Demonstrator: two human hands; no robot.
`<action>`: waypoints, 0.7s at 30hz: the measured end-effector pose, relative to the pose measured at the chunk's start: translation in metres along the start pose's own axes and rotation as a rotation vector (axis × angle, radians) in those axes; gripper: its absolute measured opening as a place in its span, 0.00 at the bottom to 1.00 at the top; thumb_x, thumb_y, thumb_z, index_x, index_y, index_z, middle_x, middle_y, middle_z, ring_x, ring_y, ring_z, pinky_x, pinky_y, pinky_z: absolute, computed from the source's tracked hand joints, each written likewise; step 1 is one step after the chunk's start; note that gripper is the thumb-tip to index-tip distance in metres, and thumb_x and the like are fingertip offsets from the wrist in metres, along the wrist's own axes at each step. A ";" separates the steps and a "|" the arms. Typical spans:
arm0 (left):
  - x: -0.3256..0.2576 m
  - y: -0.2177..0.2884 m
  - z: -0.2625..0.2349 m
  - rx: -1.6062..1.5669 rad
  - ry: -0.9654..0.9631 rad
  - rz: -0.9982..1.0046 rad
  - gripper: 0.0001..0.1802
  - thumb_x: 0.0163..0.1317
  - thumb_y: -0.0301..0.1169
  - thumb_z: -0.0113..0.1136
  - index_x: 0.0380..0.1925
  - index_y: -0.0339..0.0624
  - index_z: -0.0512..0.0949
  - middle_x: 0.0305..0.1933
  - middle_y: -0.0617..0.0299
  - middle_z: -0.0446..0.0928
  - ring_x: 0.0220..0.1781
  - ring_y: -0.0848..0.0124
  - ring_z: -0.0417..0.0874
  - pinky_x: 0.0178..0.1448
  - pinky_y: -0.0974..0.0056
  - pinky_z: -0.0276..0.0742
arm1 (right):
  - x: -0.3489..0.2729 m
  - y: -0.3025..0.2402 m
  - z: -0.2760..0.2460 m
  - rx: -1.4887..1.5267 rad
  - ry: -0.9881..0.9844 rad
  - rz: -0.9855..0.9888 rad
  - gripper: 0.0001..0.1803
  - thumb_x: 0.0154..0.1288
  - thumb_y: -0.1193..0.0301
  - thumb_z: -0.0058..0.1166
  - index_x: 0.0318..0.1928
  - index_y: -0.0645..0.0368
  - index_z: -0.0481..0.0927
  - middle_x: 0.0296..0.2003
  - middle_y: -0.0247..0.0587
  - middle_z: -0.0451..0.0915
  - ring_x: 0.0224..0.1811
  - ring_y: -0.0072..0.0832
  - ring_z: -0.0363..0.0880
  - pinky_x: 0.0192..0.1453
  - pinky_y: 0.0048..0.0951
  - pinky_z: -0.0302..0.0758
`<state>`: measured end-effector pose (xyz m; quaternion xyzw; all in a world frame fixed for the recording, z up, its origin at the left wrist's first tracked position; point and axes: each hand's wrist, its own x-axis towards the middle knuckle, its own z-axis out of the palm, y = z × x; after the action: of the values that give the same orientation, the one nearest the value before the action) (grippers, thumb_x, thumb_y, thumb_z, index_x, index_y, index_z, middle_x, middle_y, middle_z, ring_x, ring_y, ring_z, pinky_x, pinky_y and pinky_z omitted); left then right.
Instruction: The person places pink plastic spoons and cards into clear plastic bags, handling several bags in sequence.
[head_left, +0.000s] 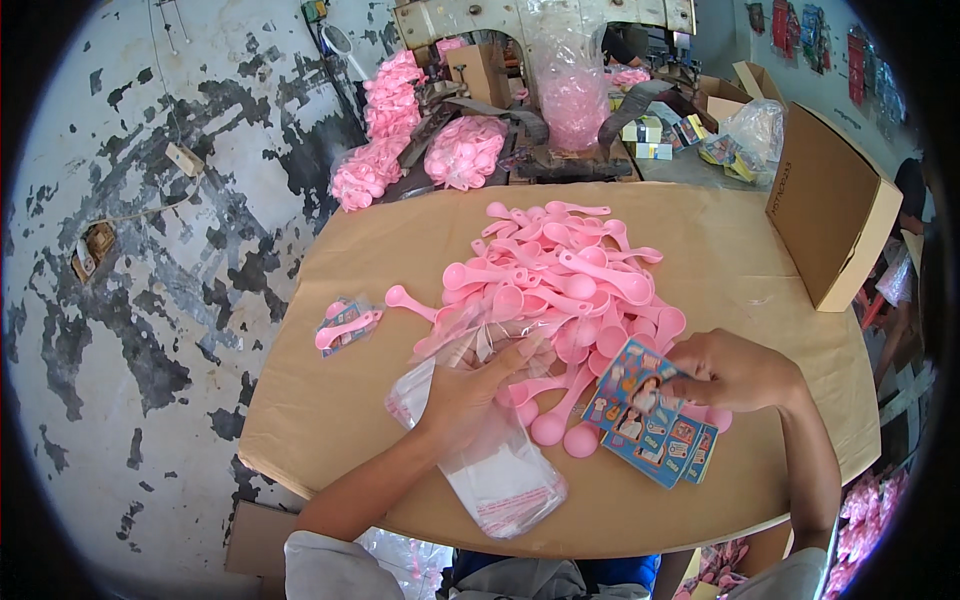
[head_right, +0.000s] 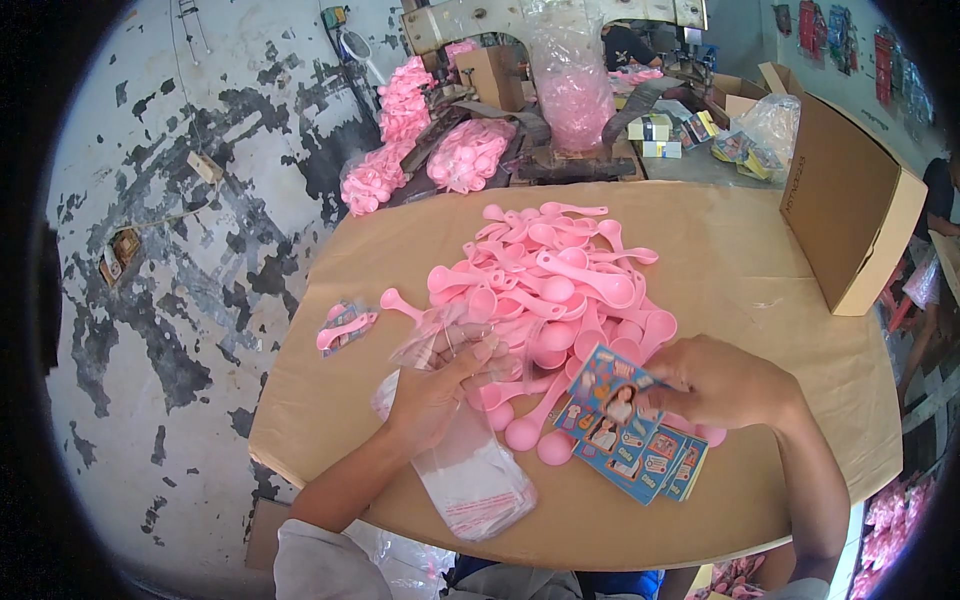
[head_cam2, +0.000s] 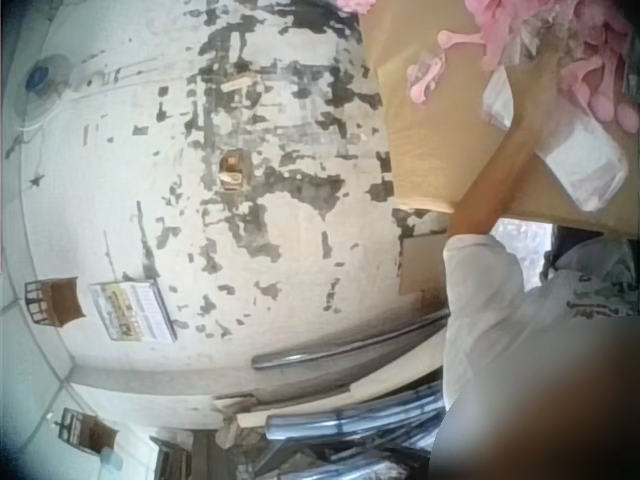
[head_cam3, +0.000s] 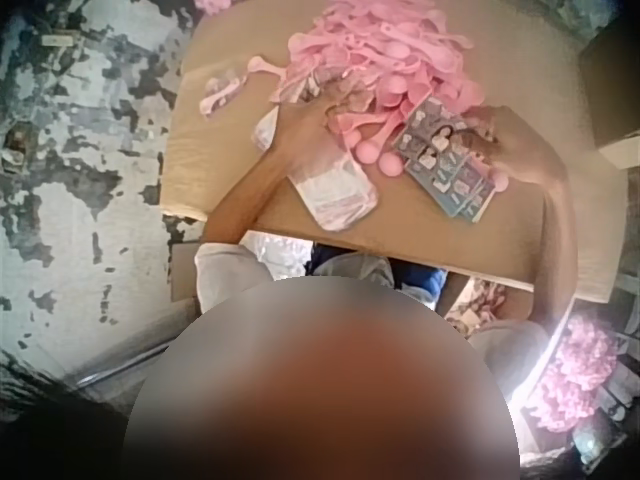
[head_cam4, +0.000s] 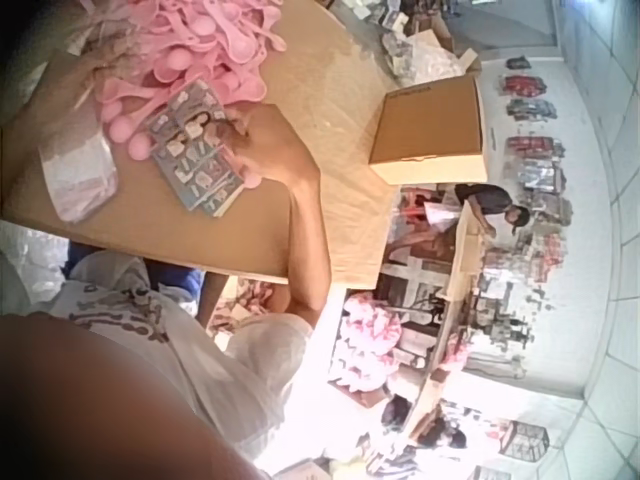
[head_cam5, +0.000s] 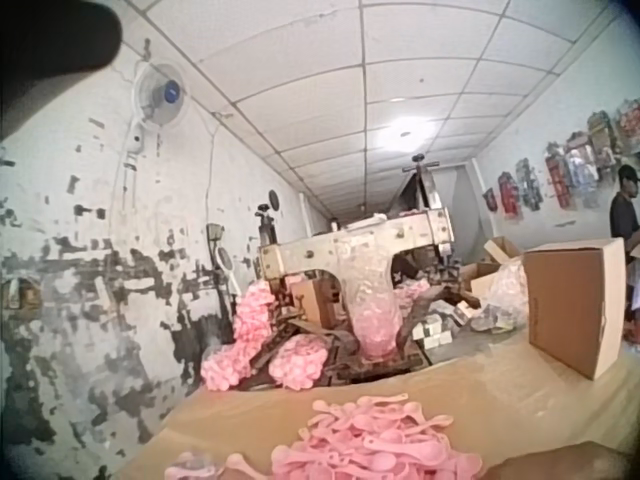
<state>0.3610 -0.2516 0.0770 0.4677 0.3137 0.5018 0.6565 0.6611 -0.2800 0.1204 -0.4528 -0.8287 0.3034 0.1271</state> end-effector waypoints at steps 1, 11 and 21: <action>0.000 0.000 0.000 -0.027 0.008 -0.017 0.16 0.67 0.27 0.59 0.53 0.32 0.73 0.47 0.50 0.81 0.50 0.58 0.84 0.57 0.57 0.82 | 0.001 -0.001 0.001 0.076 0.042 0.016 0.12 0.70 0.68 0.54 0.47 0.62 0.82 0.26 0.42 0.82 0.24 0.25 0.80 0.30 0.28 0.75; -0.008 0.000 0.008 0.031 -0.014 -0.045 0.17 0.68 0.27 0.59 0.54 0.31 0.75 0.49 0.55 0.80 0.50 0.69 0.83 0.54 0.65 0.82 | 0.025 -0.016 0.047 0.454 0.206 0.003 0.11 0.71 0.71 0.53 0.49 0.63 0.80 0.27 0.34 0.82 0.27 0.14 0.77 0.34 0.23 0.77; -0.015 -0.001 0.014 0.181 -0.158 -0.215 0.19 0.67 0.31 0.61 0.55 0.35 0.76 0.49 0.60 0.82 0.46 0.77 0.81 0.50 0.68 0.79 | 0.029 -0.032 0.063 0.487 0.321 -0.053 0.11 0.67 0.72 0.57 0.47 0.61 0.83 0.26 0.35 0.84 0.25 0.12 0.77 0.29 0.21 0.74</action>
<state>0.3689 -0.2703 0.0799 0.5265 0.3532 0.3600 0.6844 0.5926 -0.2934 0.0892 -0.4296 -0.7121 0.4144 0.3696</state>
